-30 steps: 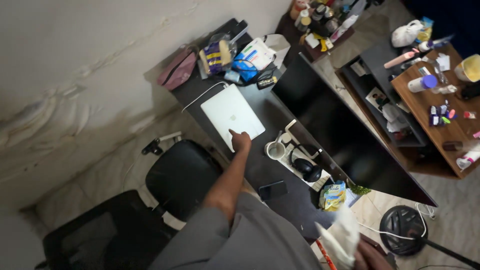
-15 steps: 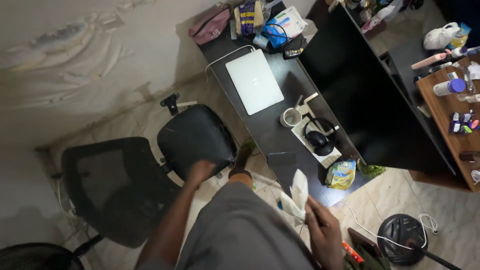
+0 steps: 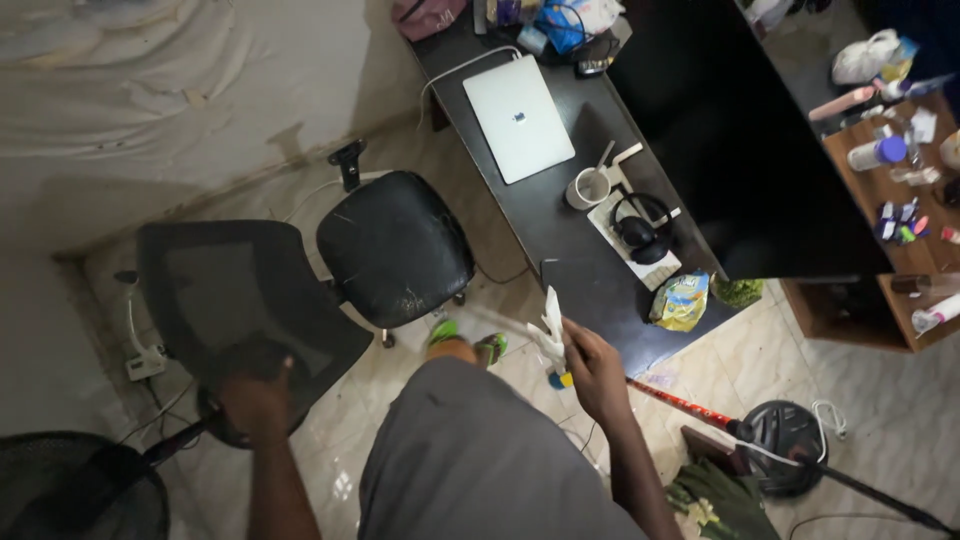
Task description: Tidying a workspace by wiping the desk, moving a chair, and preparing a broom for cleaning.
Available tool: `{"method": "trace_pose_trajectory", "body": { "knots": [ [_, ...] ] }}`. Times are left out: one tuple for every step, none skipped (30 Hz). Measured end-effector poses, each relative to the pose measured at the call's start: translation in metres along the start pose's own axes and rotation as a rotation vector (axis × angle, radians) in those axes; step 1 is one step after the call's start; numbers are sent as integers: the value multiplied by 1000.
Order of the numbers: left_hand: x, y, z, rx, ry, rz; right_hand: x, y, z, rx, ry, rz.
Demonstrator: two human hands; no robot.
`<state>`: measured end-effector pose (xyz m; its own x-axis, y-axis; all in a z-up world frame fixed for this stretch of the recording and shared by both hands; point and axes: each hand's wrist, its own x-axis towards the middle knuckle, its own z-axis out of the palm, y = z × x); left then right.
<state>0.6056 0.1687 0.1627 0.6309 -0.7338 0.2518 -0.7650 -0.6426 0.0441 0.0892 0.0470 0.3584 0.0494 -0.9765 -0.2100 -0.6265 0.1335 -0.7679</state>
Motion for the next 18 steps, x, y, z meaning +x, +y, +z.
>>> {"method": "trace_pose_trajectory", "body": {
  "knots": [
    [-12, 3, 5, -108, -175, -19, 4, -2, 4, 63, 1, 29],
    [-21, -3, 10, -110, -172, -27, 8, 4, 11, 61, -2, 23],
    [-29, -9, 15, -113, -196, -103, 13, 10, 18, 89, -11, -1],
    [-33, -13, 23, -120, -218, -175, 20, 16, 26, 119, -14, -25],
    [-36, -33, 37, -125, -214, -177, 25, 23, 37, 117, -12, -31],
    [-39, -52, 52, -210, -245, -226, 29, 30, 47, 169, -35, -15],
    [-42, -70, 67, -296, -276, -274, 34, 37, 56, 221, -58, 2],
    [-38, -84, 76, -306, -268, -266, 36, 38, 66, 223, -45, -5],
    [-33, -97, 86, -258, -236, -212, 39, 38, 76, 174, -73, 97],
    [-29, -112, 97, -208, -205, -158, 42, 38, 87, 126, -103, 202],
    [-21, -112, 93, -216, -199, -150, 50, 40, 97, 129, -91, 199],
    [-19, -120, 84, -157, -306, -303, 51, 42, 109, 132, -113, 83],
    [-16, -128, 74, -94, -411, -456, 51, 44, 122, 135, -135, -33],
    [-6, -130, 80, -101, -401, -444, 55, 44, 137, 141, -120, -37],
    [5, -133, 85, -98, -452, -420, 59, 44, 153, 140, -120, -24],
    [6, -135, 88, -93, -510, -405, 60, 45, 165, 132, -130, -9],
    [10, -119, 70, -98, -508, -401, 64, 42, 175, 132, -124, -11],
    [17, -105, 53, -102, -493, -437, 69, 40, 190, 107, -131, 10]
  ]
}}
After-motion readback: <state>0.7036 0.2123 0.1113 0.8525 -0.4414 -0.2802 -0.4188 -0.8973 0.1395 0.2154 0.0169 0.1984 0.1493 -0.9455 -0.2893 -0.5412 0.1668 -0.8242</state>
